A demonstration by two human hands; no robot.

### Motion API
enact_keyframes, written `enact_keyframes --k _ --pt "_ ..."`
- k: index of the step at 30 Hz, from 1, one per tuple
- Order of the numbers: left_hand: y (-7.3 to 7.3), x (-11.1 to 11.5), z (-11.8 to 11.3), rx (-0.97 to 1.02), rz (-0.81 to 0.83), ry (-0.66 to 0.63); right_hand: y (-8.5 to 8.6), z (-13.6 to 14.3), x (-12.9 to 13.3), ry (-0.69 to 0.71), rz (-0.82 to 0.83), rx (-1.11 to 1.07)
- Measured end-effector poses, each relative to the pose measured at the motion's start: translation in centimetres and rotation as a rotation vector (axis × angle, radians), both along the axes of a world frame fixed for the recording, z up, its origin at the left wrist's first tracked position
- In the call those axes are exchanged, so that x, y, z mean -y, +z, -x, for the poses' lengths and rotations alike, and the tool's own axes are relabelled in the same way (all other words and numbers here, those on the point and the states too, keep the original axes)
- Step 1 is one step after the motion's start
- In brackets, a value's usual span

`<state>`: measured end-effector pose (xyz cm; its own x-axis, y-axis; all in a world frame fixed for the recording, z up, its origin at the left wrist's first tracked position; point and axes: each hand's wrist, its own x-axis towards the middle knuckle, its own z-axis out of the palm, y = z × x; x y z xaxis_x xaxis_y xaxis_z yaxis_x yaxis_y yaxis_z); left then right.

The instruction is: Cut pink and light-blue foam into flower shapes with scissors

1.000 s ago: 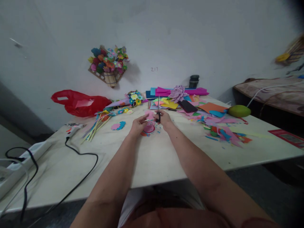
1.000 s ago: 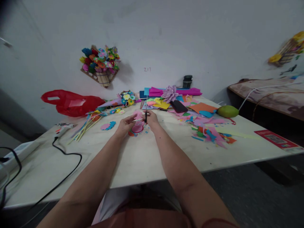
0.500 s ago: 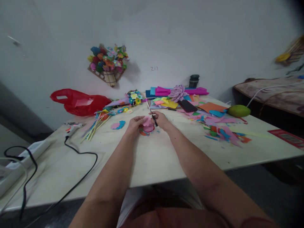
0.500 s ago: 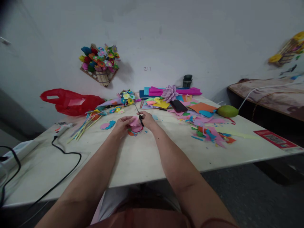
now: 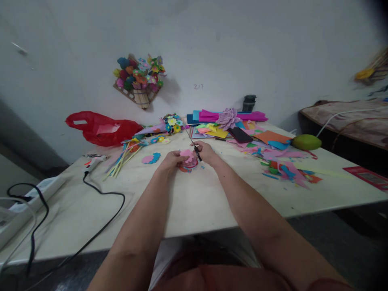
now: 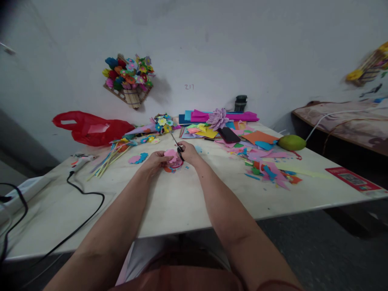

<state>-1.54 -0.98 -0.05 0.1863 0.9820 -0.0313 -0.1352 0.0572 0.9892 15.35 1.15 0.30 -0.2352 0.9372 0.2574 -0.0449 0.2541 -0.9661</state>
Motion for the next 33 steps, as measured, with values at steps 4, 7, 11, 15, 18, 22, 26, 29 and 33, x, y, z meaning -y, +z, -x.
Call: enact_keyframes --k 4,7,11,15,18,22,26,29,33 --pt "-0.3 -0.2 0.2 -0.036 -0.030 0.001 -0.2 -0.1 -0.2 0.001 -0.009 0.015" --pt "-0.4 -0.3 0.1 -0.076 -0.032 -0.011 -0.3 -0.1 -0.4 0.011 -0.035 0.032" --pt "-0.3 -0.2 -0.1 -0.039 -0.079 0.030 -0.2 0.0 -0.3 -0.007 -0.010 0.008" --pt "-0.1 -0.4 -0.3 0.106 -0.122 0.170 0.3 0.0 0.1 -0.059 0.096 0.047" --pt "-0.1 -0.5 -0.4 0.202 -0.110 0.224 0.4 0.0 0.4 -0.052 0.120 0.139" --pt "-0.2 -0.7 -0.5 0.282 -0.096 0.251 0.2 -0.4 0.5 0.069 0.091 0.245" --pt "-0.1 -0.7 -0.7 0.316 -0.068 0.295 0.1 -0.8 0.5 0.209 0.054 0.299" --pt "0.0 -0.7 -0.8 0.353 -0.074 0.334 0.0 -0.8 0.5 0.258 0.046 0.329" --pt "0.0 -0.8 -0.8 0.397 -0.087 0.340 -0.1 -0.9 0.5 0.257 0.072 0.337"
